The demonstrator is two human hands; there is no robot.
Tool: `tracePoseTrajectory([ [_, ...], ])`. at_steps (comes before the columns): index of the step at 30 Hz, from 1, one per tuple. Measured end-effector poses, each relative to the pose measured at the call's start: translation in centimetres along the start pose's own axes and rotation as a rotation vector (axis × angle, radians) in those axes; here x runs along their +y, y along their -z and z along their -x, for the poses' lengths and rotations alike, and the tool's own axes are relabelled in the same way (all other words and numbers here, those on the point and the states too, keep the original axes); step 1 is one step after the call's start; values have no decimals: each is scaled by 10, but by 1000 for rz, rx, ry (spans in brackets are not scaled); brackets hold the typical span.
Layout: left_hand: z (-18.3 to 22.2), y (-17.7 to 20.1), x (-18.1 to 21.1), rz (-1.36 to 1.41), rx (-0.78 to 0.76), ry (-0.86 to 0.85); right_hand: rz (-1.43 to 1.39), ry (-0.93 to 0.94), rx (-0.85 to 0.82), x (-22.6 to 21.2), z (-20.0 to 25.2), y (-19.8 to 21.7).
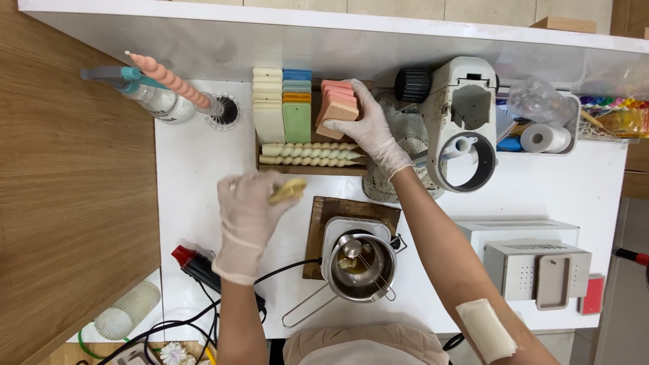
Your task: Organizing and sorting various colored wax melts and slabs on a production workbench.
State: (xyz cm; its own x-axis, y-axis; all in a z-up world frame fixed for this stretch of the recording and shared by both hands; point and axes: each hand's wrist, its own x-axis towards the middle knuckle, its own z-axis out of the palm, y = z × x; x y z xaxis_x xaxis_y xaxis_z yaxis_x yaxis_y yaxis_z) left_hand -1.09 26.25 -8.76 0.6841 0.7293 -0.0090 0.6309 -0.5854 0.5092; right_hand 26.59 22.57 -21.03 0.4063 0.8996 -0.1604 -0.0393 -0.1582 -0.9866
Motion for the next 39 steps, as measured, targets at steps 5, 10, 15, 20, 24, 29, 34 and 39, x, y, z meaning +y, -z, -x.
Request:
tracePoseTrajectory([
  [5, 41, -34, -30, 61, -124, 159, 63, -3, -80, 18, -11, -3],
  [10, 52, -45, -36, 47, -172, 229, 418, 115, -71, -32, 0, -15],
  [15, 51, -51, -37, 78, -185, 273, 497, 47, 48, -23, 6, -22],
  [20, 50, -48, -34, 59, -197, 259, 363, 32, 161, -18, 7, -36],
  [24, 53, -47, -34, 71, -187, 239, 426, -147, 174, 5, 8, -34],
  [29, 55, -48, -35, 69, -212, 266, 618, -71, 233, 25, 8, -37],
  [34, 58, -47, -36, 70, -204, 262, 573, -234, 258, -1, 11, -63],
  [39, 58, -47, -36, 83, -156, 219, 486, -401, 288, 2, 9, -69],
])
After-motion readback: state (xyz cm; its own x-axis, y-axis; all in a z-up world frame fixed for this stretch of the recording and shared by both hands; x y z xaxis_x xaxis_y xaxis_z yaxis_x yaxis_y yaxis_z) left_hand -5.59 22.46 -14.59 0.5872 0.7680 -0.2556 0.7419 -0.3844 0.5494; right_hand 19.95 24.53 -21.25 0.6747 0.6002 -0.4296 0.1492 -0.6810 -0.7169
